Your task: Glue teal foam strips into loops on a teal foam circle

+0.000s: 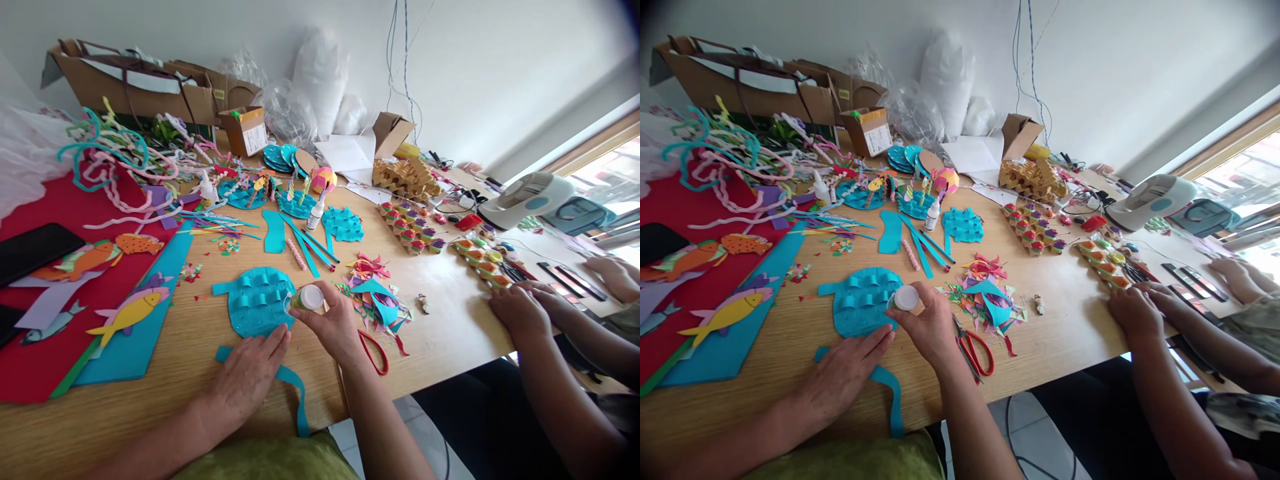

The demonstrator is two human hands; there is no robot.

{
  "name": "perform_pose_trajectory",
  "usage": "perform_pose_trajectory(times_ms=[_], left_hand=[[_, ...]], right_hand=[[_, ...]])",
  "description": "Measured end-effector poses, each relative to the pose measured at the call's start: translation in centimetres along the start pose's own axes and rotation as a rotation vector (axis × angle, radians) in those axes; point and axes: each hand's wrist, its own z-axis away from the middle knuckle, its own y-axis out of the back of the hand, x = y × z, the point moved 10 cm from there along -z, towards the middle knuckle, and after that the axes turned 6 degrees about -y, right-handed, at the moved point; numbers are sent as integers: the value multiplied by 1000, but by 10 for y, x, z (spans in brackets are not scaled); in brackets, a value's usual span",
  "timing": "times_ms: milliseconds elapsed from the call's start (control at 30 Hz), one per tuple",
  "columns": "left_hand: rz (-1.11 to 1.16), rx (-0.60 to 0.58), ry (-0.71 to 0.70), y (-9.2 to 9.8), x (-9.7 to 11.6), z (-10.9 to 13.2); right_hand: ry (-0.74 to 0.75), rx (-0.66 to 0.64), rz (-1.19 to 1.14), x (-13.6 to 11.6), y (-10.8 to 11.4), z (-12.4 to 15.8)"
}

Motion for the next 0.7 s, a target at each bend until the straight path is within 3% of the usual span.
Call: perform_pose_trajectory(times_ms=[700], left_hand=[[-16, 10, 24, -13, -1, 3]], right_hand=[[24, 1, 53, -3, -2, -2]])
